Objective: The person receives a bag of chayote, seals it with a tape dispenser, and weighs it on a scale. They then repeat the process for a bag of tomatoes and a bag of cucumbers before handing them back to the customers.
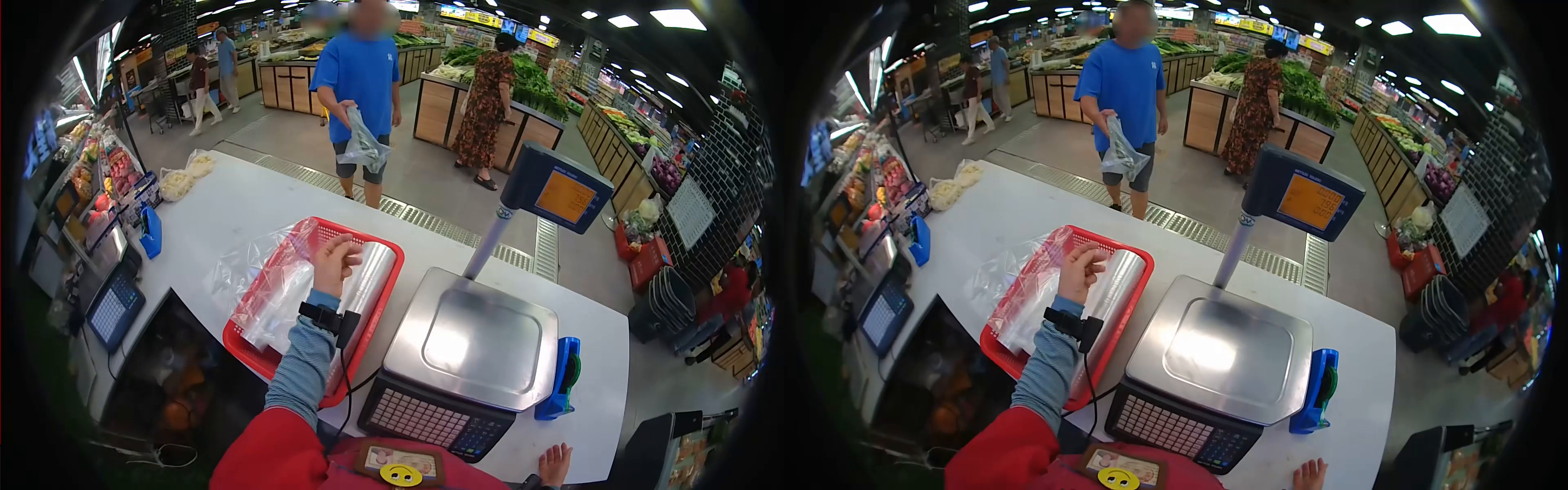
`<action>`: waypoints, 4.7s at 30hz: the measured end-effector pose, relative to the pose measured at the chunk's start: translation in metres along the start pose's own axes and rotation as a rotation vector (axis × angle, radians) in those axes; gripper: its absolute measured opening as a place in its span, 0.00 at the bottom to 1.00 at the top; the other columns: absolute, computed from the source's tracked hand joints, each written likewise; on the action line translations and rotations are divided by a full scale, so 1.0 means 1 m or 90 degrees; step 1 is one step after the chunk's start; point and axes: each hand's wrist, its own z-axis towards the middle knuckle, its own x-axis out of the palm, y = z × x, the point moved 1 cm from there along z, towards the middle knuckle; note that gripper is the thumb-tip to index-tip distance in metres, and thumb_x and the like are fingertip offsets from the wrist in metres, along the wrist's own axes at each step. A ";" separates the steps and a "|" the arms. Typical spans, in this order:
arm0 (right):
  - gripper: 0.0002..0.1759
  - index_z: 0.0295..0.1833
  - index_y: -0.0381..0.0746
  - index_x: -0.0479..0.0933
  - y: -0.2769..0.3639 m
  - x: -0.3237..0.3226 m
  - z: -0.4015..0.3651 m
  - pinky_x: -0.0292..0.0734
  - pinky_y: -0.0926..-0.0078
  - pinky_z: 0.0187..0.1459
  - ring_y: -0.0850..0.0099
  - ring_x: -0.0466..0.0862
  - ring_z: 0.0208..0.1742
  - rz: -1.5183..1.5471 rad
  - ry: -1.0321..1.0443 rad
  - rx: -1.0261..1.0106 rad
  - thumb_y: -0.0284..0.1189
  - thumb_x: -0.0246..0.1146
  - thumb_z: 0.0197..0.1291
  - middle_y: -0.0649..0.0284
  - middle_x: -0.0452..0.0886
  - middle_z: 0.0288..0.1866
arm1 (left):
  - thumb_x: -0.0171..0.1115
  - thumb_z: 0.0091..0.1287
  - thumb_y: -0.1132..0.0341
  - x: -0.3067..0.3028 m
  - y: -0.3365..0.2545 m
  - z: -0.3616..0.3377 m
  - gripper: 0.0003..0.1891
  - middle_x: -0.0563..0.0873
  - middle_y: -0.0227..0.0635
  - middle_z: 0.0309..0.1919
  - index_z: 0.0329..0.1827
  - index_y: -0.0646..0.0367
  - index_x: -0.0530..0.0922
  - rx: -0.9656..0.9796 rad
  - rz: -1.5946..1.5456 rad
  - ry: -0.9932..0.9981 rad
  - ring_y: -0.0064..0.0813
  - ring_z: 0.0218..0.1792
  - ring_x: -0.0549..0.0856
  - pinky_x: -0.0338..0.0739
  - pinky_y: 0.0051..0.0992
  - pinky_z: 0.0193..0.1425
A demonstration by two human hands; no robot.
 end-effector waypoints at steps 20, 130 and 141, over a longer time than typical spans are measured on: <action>0.33 0.64 0.45 0.62 -0.005 0.015 -0.015 0.65 0.74 0.45 0.74 0.68 0.48 -0.039 0.036 -0.036 0.52 0.55 0.59 0.67 0.68 0.52 | 0.61 0.58 0.51 0.065 -0.021 0.123 0.23 0.81 0.38 0.39 0.49 0.59 0.73 -0.108 -0.196 0.168 0.35 0.39 0.81 0.76 0.36 0.48; 0.18 0.57 0.38 0.66 0.049 0.166 -0.128 0.72 0.75 0.48 0.72 0.75 0.51 -0.227 0.502 -0.059 0.36 0.47 0.68 0.61 0.75 0.46 | 0.66 0.40 0.59 0.216 0.030 -0.181 0.51 0.70 0.58 0.49 0.68 0.65 0.48 0.133 0.582 0.475 0.51 0.52 0.72 0.67 0.34 0.57; 0.37 0.66 0.31 0.52 -0.052 0.171 -0.126 0.74 0.70 0.50 0.65 0.69 0.57 -0.452 0.387 -0.172 0.32 0.62 0.56 0.50 0.65 0.57 | 0.67 0.42 0.54 0.195 0.041 -0.143 0.50 0.72 0.57 0.40 0.69 0.57 0.51 0.310 1.012 0.469 0.54 0.44 0.73 0.70 0.39 0.51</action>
